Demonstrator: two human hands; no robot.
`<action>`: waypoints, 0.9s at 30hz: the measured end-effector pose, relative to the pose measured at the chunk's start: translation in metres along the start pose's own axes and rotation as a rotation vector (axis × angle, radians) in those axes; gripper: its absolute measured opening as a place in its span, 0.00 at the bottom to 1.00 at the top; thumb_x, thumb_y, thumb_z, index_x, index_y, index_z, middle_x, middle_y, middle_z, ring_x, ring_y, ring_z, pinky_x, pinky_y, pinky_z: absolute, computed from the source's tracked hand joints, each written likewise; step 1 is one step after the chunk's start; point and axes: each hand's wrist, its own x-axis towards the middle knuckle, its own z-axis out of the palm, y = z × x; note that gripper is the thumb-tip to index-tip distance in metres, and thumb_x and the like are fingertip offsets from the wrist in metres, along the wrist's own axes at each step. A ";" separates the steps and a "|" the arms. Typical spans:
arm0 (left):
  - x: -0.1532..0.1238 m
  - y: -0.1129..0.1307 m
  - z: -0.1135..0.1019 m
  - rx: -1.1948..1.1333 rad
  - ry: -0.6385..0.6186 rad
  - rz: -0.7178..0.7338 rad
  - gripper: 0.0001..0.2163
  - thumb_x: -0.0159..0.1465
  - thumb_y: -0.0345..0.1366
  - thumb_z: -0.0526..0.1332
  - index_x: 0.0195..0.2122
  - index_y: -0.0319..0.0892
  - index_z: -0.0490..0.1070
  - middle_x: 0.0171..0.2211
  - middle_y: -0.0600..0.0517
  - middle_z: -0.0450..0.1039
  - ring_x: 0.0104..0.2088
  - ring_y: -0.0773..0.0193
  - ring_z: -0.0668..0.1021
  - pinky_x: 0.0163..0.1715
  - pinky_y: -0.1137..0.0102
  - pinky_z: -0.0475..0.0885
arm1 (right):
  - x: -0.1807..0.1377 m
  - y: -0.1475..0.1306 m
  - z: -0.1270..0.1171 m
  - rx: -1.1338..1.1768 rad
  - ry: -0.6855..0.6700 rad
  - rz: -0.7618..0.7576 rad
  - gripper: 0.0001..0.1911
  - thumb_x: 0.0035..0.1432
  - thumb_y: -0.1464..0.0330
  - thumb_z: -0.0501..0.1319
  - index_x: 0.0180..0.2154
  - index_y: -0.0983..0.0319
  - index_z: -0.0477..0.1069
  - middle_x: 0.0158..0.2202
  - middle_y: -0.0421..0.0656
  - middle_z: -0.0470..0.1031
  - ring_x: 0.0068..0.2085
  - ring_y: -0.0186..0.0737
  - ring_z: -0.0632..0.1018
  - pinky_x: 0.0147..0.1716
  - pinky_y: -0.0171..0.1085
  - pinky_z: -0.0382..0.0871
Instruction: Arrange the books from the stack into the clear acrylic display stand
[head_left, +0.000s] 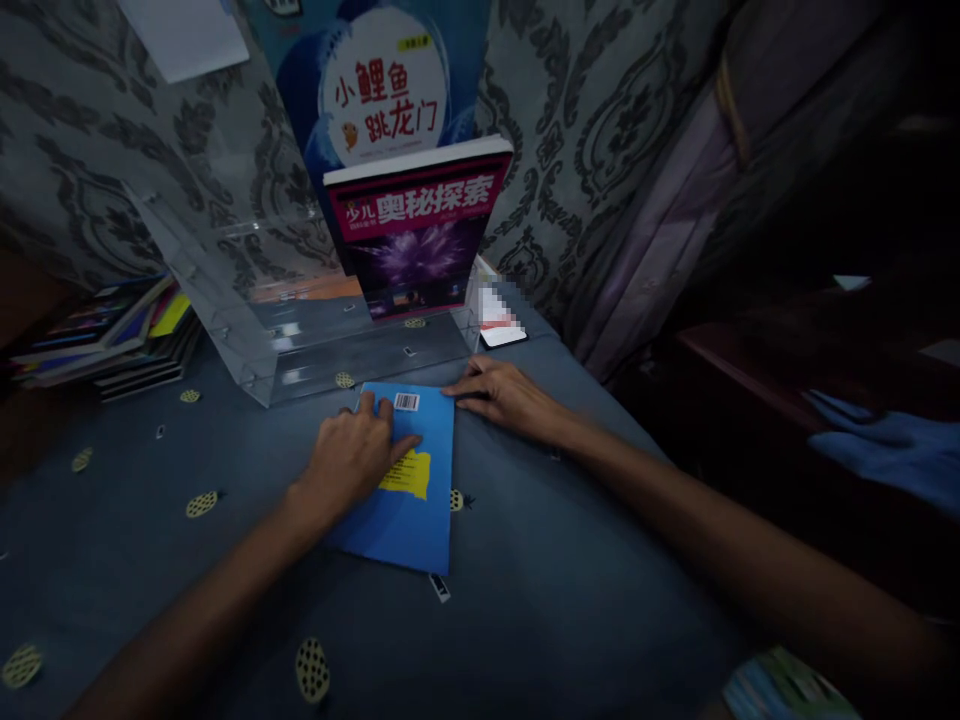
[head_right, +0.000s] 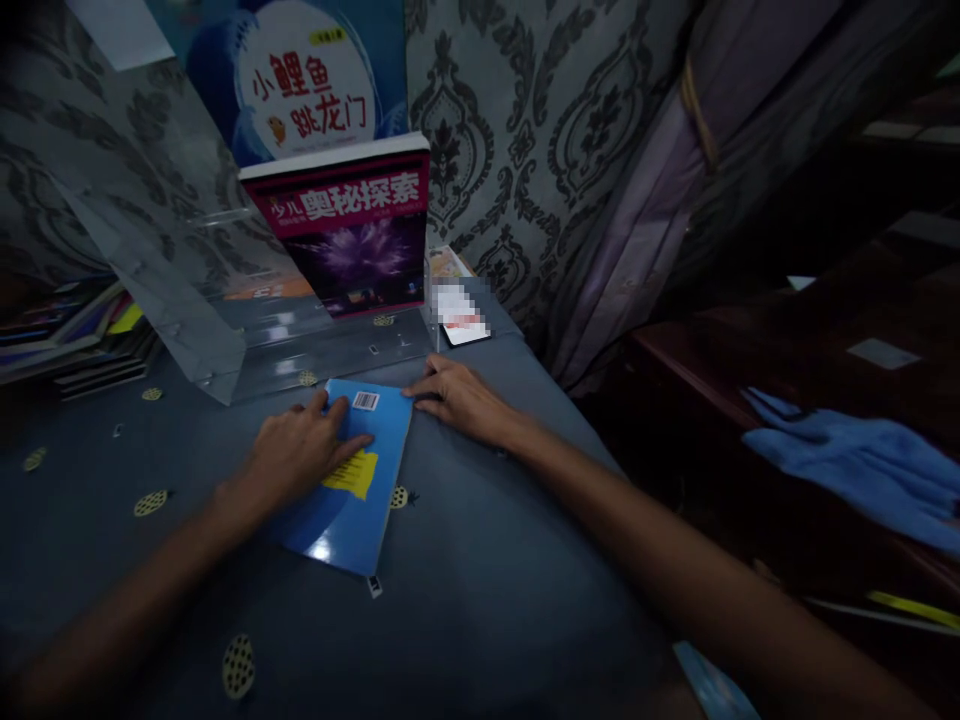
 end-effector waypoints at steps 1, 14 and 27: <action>0.001 -0.001 0.000 0.009 -0.003 -0.010 0.24 0.73 0.51 0.50 0.54 0.34 0.70 0.51 0.36 0.71 0.40 0.46 0.82 0.34 0.60 0.76 | 0.006 0.001 0.002 -0.030 -0.002 0.000 0.15 0.63 0.70 0.65 0.50 0.54 0.80 0.42 0.46 0.74 0.41 0.43 0.76 0.40 0.39 0.69; 0.016 -0.012 0.010 -0.032 0.039 -0.125 0.22 0.74 0.48 0.49 0.51 0.34 0.72 0.55 0.37 0.69 0.40 0.50 0.83 0.35 0.62 0.76 | 0.049 -0.001 0.015 -0.294 0.036 0.070 0.16 0.66 0.71 0.60 0.52 0.52 0.79 0.39 0.44 0.78 0.37 0.39 0.77 0.31 0.34 0.60; -0.026 0.018 -0.012 -0.083 -0.078 0.297 0.31 0.66 0.56 0.61 0.61 0.36 0.67 0.59 0.35 0.70 0.58 0.40 0.73 0.52 0.51 0.73 | 0.029 -0.006 0.029 -0.240 0.122 0.035 0.20 0.66 0.73 0.55 0.56 0.59 0.76 0.42 0.49 0.77 0.44 0.47 0.76 0.43 0.42 0.71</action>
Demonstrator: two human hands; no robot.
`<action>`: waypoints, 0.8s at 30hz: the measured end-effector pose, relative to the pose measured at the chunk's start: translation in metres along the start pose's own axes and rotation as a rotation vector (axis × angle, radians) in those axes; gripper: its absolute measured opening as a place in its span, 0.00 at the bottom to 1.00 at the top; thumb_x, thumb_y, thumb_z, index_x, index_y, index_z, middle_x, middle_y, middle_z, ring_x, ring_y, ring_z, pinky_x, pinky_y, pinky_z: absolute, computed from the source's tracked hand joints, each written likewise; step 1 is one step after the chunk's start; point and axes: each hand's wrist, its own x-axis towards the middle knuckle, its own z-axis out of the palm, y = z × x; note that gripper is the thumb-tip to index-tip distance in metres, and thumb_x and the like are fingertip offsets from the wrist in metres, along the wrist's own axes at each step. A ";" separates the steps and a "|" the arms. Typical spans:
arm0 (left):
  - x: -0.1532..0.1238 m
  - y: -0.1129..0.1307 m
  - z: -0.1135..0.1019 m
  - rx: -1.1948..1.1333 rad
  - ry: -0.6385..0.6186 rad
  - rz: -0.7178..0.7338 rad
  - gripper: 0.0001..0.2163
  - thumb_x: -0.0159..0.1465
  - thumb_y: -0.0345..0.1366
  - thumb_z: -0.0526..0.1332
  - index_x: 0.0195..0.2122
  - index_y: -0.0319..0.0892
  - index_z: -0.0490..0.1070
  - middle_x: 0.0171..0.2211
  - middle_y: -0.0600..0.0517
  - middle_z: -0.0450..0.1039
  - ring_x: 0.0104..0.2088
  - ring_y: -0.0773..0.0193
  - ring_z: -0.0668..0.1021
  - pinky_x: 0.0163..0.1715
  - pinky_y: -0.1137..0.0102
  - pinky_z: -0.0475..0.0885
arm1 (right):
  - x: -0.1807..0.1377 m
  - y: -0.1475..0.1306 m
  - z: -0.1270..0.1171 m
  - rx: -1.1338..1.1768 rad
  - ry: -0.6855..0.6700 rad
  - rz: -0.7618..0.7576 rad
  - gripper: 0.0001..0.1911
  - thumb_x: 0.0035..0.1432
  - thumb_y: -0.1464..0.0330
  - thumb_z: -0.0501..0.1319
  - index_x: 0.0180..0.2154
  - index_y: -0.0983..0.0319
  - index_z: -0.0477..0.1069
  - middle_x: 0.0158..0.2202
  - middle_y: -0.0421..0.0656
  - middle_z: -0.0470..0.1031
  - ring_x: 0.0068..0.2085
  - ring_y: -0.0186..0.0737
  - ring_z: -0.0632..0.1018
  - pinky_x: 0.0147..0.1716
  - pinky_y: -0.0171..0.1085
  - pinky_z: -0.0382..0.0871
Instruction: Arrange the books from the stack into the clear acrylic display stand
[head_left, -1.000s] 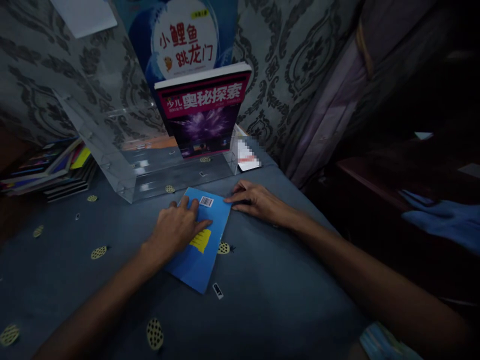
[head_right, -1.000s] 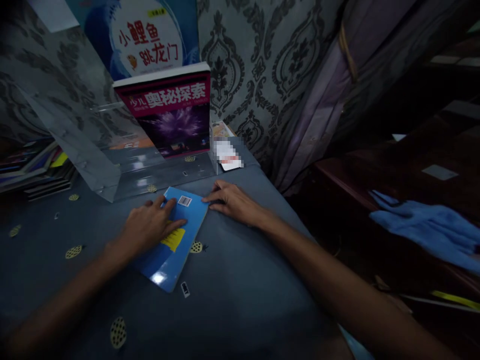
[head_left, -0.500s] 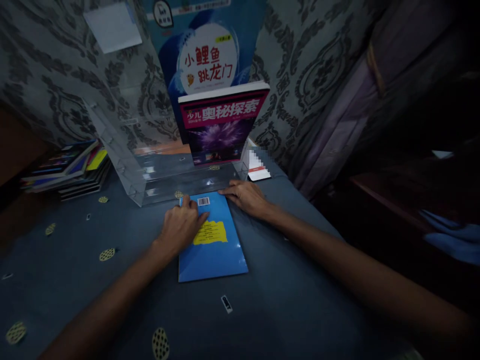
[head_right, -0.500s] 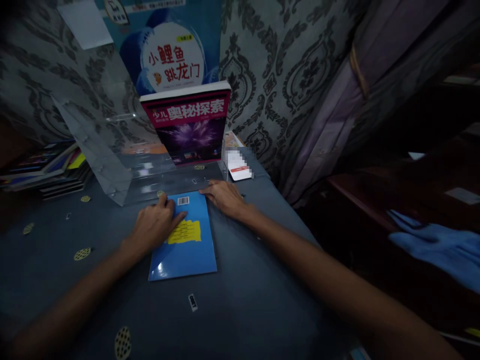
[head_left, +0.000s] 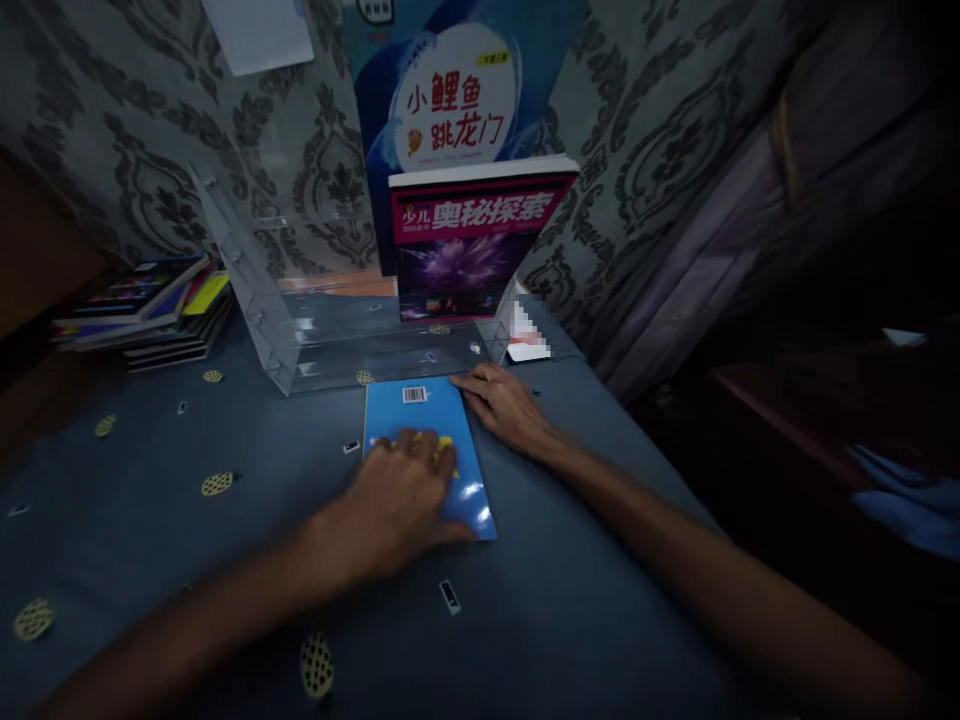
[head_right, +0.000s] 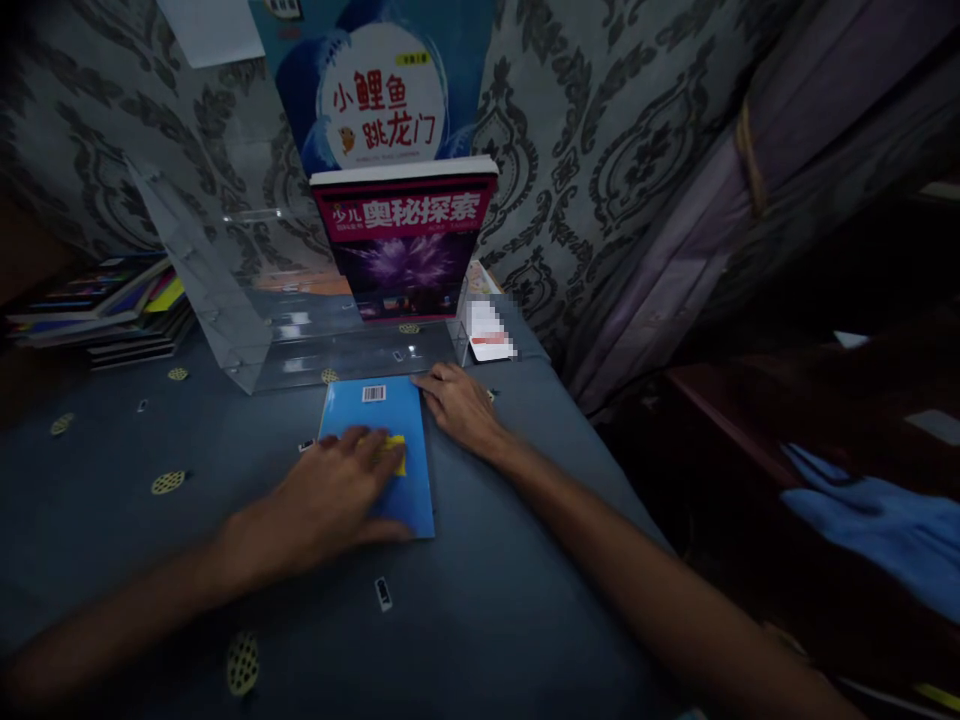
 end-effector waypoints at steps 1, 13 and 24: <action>-0.004 0.006 0.000 -0.009 -0.025 0.069 0.36 0.63 0.58 0.63 0.64 0.37 0.63 0.63 0.34 0.65 0.62 0.38 0.70 0.54 0.49 0.72 | -0.001 0.001 0.001 0.017 0.010 -0.011 0.20 0.66 0.73 0.55 0.56 0.59 0.76 0.43 0.49 0.77 0.45 0.48 0.76 0.45 0.44 0.72; 0.001 0.024 0.021 0.089 0.045 0.063 0.28 0.72 0.44 0.57 0.68 0.34 0.58 0.68 0.29 0.57 0.66 0.30 0.63 0.52 0.42 0.74 | 0.000 0.009 0.009 0.128 0.018 -0.097 0.24 0.66 0.74 0.52 0.60 0.64 0.70 0.55 0.52 0.78 0.54 0.52 0.75 0.55 0.53 0.71; 0.000 0.023 0.025 0.186 0.111 0.084 0.22 0.73 0.37 0.54 0.64 0.30 0.63 0.64 0.33 0.65 0.62 0.38 0.70 0.50 0.52 0.77 | -0.008 -0.004 0.007 0.204 0.054 -0.135 0.22 0.64 0.75 0.54 0.56 0.66 0.74 0.60 0.54 0.74 0.59 0.52 0.73 0.60 0.56 0.67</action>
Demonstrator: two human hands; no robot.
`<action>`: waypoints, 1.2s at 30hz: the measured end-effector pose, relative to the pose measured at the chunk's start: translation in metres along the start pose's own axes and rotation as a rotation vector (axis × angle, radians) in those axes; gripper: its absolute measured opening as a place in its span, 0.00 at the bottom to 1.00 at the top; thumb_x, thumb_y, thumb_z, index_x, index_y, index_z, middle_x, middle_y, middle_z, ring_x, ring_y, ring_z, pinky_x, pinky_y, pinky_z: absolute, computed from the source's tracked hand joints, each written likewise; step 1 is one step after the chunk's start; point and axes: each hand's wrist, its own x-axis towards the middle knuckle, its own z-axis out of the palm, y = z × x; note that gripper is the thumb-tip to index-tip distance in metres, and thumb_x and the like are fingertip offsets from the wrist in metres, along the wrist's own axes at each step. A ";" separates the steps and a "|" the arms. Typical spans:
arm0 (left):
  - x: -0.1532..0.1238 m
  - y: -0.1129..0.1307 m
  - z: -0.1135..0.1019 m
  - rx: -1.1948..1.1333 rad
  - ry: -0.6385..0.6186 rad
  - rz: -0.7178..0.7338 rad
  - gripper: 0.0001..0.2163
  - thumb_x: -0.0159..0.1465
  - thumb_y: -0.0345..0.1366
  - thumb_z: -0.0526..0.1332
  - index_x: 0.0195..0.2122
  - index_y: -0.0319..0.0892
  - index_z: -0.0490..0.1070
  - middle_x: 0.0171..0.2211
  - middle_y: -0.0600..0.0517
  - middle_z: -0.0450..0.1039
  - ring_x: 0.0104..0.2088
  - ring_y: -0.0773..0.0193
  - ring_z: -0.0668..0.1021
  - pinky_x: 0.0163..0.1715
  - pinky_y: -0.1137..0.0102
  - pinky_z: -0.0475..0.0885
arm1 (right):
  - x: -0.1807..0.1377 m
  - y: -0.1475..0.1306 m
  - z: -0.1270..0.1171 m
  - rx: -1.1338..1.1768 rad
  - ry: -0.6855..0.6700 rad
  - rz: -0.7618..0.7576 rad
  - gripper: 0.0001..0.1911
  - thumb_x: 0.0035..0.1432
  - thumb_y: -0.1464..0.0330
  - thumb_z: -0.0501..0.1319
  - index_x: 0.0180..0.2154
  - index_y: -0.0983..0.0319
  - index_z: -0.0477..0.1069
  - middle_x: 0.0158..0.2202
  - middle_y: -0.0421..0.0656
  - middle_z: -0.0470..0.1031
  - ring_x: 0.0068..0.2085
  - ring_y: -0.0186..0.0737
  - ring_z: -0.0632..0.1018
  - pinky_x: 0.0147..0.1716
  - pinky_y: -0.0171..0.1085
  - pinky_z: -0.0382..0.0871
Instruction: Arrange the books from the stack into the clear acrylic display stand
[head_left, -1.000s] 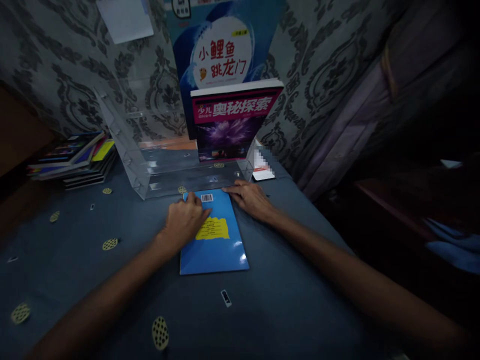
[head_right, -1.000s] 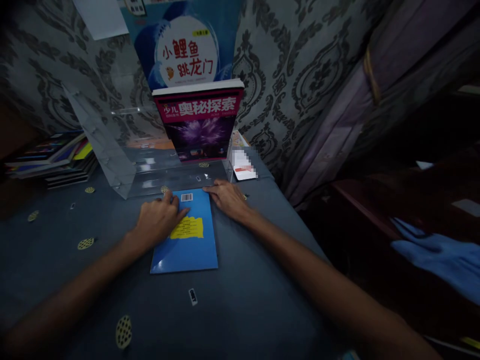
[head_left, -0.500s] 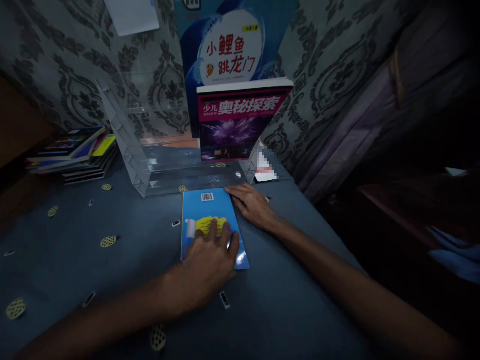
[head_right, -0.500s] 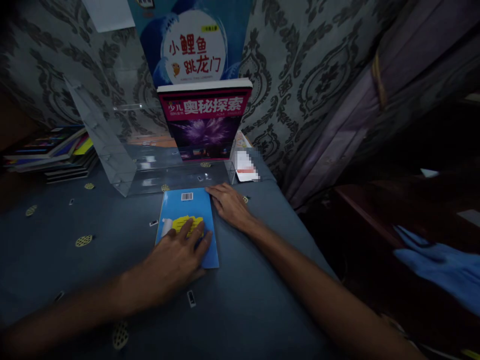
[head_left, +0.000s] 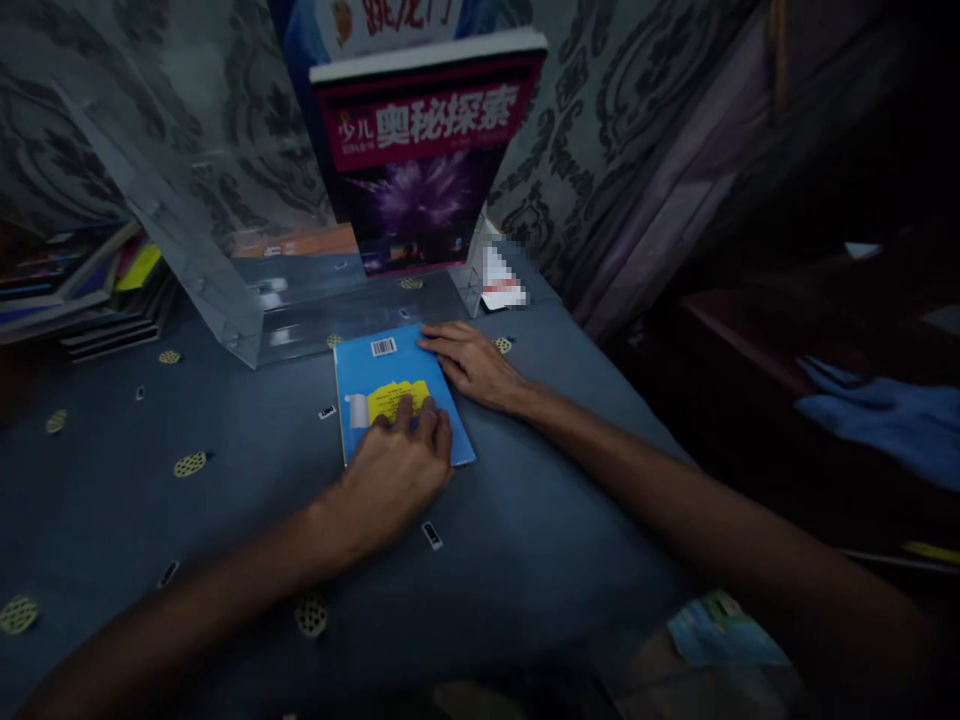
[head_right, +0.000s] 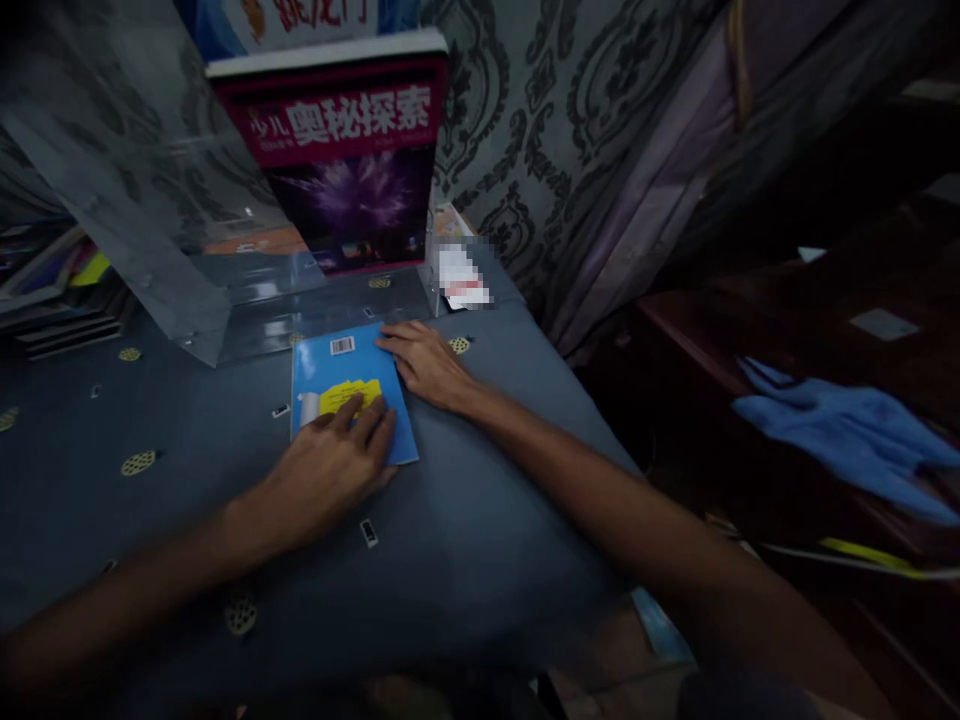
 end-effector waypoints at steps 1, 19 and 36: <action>0.000 0.000 -0.001 0.003 0.004 0.006 0.21 0.73 0.37 0.55 0.63 0.30 0.64 0.63 0.33 0.67 0.62 0.39 0.71 0.49 0.53 0.78 | -0.003 -0.003 0.000 0.019 0.003 -0.012 0.22 0.62 0.76 0.54 0.56 0.66 0.75 0.60 0.53 0.74 0.60 0.52 0.72 0.60 0.55 0.67; -0.005 -0.013 -0.004 -0.033 0.077 0.105 0.13 0.72 0.34 0.55 0.54 0.35 0.72 0.55 0.37 0.73 0.53 0.46 0.77 0.44 0.57 0.78 | -0.041 -0.035 -0.039 0.265 -0.246 0.025 0.18 0.67 0.65 0.60 0.56 0.61 0.75 0.65 0.51 0.68 0.64 0.51 0.70 0.63 0.54 0.63; -0.002 0.003 -0.002 0.004 0.052 0.035 0.16 0.72 0.35 0.55 0.56 0.31 0.71 0.58 0.32 0.71 0.58 0.38 0.74 0.47 0.52 0.78 | -0.046 -0.029 -0.044 0.334 -0.376 0.038 0.40 0.56 0.56 0.71 0.67 0.53 0.61 0.71 0.48 0.57 0.70 0.51 0.59 0.68 0.54 0.54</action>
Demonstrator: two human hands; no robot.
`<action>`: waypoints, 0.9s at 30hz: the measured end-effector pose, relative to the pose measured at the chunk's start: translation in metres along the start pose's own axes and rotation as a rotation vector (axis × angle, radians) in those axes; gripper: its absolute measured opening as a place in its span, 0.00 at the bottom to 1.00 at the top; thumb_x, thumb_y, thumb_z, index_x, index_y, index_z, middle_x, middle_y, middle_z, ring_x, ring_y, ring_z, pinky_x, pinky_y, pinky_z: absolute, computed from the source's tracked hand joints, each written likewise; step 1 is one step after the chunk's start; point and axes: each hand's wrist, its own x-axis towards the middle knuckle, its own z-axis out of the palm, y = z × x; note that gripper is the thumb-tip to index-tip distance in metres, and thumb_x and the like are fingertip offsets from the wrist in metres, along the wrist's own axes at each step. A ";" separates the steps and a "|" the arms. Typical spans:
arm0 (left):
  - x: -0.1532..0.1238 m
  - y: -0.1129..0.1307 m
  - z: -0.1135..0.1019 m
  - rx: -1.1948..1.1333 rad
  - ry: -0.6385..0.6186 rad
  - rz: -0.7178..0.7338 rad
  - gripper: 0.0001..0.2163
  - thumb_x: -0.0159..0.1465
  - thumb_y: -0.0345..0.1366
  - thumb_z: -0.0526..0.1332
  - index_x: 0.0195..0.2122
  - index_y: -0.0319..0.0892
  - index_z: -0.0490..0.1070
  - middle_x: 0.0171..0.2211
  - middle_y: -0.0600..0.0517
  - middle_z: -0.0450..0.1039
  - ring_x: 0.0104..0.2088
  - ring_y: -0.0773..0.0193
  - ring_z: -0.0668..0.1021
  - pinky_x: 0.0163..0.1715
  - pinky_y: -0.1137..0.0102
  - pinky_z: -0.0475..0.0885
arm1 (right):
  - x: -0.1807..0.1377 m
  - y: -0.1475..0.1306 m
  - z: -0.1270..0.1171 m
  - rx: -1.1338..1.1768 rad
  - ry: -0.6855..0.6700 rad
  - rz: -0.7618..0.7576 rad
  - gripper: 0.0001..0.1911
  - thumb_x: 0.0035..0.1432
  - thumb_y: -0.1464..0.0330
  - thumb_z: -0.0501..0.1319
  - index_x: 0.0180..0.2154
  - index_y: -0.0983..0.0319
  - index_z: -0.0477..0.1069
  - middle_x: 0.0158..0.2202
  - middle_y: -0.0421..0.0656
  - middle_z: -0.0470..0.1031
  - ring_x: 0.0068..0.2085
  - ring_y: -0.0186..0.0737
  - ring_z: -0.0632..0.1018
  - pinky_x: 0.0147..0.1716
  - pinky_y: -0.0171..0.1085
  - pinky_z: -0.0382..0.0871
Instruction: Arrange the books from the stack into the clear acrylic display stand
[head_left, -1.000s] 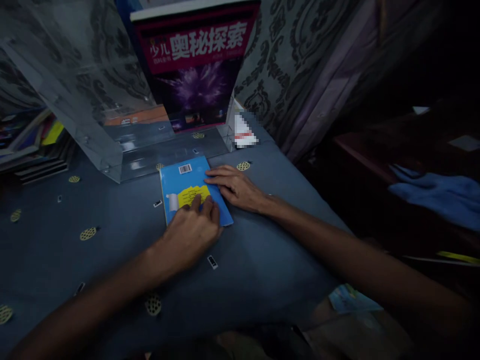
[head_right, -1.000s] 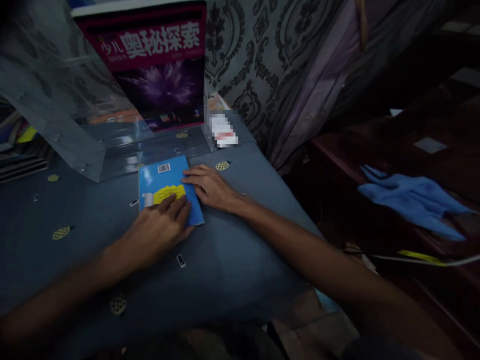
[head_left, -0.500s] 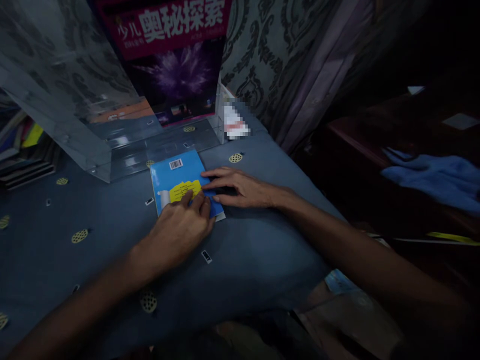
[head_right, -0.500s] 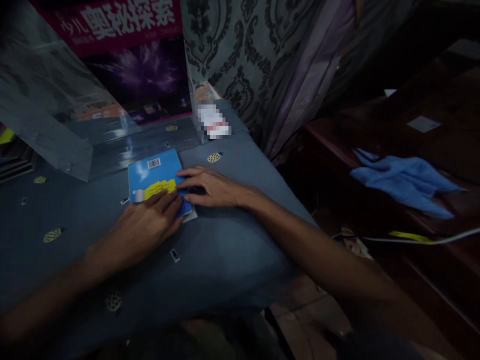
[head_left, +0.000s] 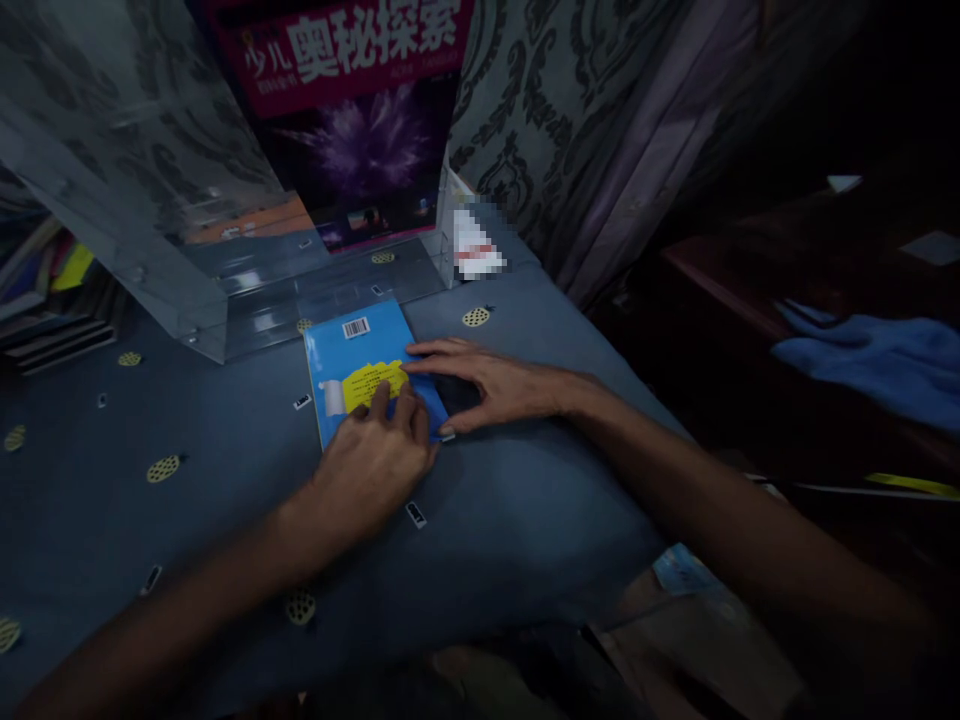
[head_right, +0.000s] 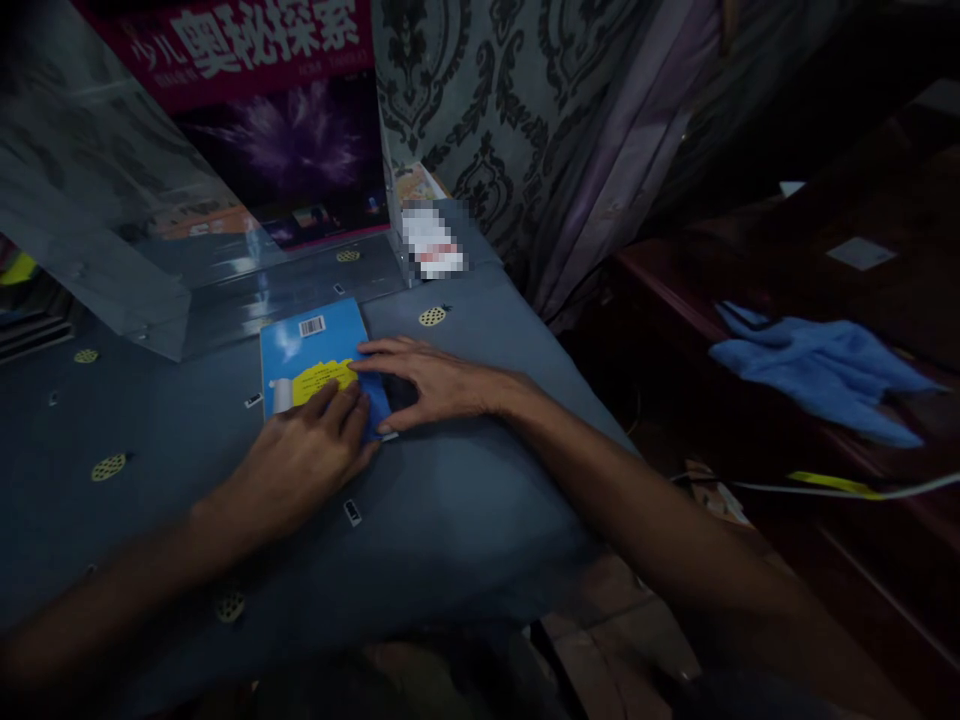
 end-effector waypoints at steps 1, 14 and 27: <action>0.000 0.002 0.001 0.001 -0.010 -0.010 0.17 0.72 0.34 0.55 0.57 0.30 0.71 0.58 0.31 0.71 0.59 0.37 0.73 0.46 0.52 0.78 | 0.000 0.000 0.000 -0.007 -0.005 -0.003 0.41 0.56 0.56 0.71 0.67 0.53 0.60 0.71 0.48 0.56 0.70 0.52 0.59 0.68 0.55 0.54; 0.005 -0.011 -0.005 -0.121 0.018 -0.021 0.16 0.74 0.41 0.53 0.51 0.34 0.73 0.52 0.38 0.74 0.53 0.47 0.76 0.46 0.55 0.78 | 0.000 -0.001 0.000 0.006 -0.031 0.001 0.49 0.55 0.53 0.71 0.71 0.53 0.50 0.72 0.50 0.54 0.72 0.54 0.55 0.69 0.56 0.52; 0.015 -0.074 0.005 -0.013 0.007 -0.337 0.13 0.74 0.32 0.50 0.50 0.35 0.73 0.54 0.38 0.73 0.55 0.49 0.75 0.49 0.57 0.74 | -0.003 0.000 0.000 -0.030 -0.077 0.122 0.51 0.54 0.49 0.70 0.72 0.48 0.48 0.75 0.47 0.43 0.73 0.59 0.52 0.68 0.59 0.54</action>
